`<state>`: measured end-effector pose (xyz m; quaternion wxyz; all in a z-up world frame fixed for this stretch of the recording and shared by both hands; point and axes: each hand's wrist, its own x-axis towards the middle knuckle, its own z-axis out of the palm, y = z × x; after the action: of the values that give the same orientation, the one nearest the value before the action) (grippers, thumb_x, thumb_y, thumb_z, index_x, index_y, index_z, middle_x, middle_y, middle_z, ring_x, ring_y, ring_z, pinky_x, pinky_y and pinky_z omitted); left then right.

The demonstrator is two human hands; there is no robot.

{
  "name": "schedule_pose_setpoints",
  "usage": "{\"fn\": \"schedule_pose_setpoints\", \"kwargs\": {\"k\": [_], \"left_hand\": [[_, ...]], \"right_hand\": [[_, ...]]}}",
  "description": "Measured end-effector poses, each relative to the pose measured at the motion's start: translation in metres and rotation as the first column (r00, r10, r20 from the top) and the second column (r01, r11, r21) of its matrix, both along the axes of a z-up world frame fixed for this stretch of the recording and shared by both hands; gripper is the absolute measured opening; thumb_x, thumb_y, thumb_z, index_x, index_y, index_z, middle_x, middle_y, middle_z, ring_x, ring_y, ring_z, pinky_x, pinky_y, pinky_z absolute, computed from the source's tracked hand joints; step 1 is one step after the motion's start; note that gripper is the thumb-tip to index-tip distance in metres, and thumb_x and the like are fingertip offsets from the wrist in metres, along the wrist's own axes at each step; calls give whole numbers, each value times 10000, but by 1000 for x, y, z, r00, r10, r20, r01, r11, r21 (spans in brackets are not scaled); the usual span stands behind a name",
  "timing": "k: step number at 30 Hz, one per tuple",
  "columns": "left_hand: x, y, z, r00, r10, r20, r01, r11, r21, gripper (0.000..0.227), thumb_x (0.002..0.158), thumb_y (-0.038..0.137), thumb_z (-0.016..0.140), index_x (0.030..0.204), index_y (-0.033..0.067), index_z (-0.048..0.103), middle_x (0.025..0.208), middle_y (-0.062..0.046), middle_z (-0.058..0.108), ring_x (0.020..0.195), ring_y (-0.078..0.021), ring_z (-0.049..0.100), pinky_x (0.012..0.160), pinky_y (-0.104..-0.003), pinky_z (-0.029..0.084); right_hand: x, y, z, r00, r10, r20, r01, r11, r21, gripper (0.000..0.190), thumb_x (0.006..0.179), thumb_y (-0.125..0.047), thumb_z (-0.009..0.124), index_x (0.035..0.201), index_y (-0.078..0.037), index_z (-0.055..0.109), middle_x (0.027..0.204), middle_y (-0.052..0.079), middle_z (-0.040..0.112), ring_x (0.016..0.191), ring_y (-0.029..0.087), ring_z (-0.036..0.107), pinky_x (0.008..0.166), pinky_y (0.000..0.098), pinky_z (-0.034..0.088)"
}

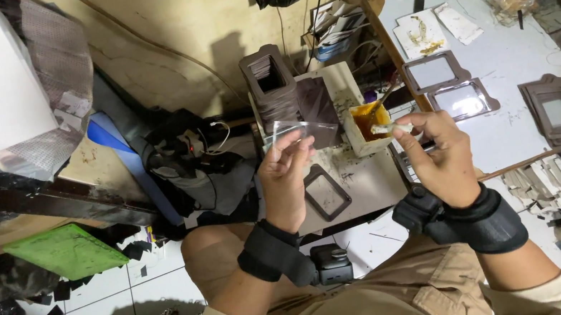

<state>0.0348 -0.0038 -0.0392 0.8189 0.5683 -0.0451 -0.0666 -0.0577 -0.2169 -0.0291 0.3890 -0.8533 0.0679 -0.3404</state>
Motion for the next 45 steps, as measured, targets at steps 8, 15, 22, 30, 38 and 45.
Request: {"fn": "schedule_pose_setpoints", "kwargs": {"k": [8,15,22,30,38,45], "left_hand": [[25,7,-20,999,51,-4,-50,991,122,242,912,95,779,1153,89,786,980,-65,765,882,-95,645,833,-296,551],[37,22,-44,982,17,-190,-11,999,30,255,779,-47,832,960,5,661,945,-196,770,869,-356,780,761,-467,653],[33,23,-57,968,-52,-247,56,998,9,282,789,-49,825,1044,-19,708,943,-148,747,882,-276,764,796,-461,656],[20,20,-30,948,-225,-226,234,972,12,237,892,64,774,1075,-21,648,1001,-227,747,942,-424,759,816,-546,622],[13,21,-3,933,-301,-195,306,952,-7,317,926,62,717,1210,-5,593,1129,-279,734,1025,-421,723,860,-532,604],[5,21,23,912,-379,-159,381,924,-20,360,936,75,697,1279,25,603,1146,-306,720,1049,-442,702,848,-531,615]], "right_hand": [[38,-47,-52,991,-8,-130,-25,967,-252,168,887,-22,780,1046,-75,770,952,138,760,818,358,657,775,452,538],[75,-73,-117,948,-158,-277,-8,856,-517,184,844,-175,789,1006,-256,758,851,-27,760,905,267,668,828,394,537],[88,-75,-135,936,-196,-293,-32,780,-625,211,837,-198,808,1042,-223,764,855,-16,759,924,241,635,826,372,514],[88,-80,-128,945,-154,-290,-70,769,-636,202,807,-237,832,1003,-230,781,755,38,736,888,293,655,783,404,542],[76,-93,-105,896,-73,-437,-122,908,-402,192,890,-236,776,1080,-213,771,874,80,751,1002,333,666,881,462,533],[34,-35,15,917,187,-352,-171,982,78,130,962,-97,724,1085,-68,757,873,170,677,936,316,625,890,462,496]]}}
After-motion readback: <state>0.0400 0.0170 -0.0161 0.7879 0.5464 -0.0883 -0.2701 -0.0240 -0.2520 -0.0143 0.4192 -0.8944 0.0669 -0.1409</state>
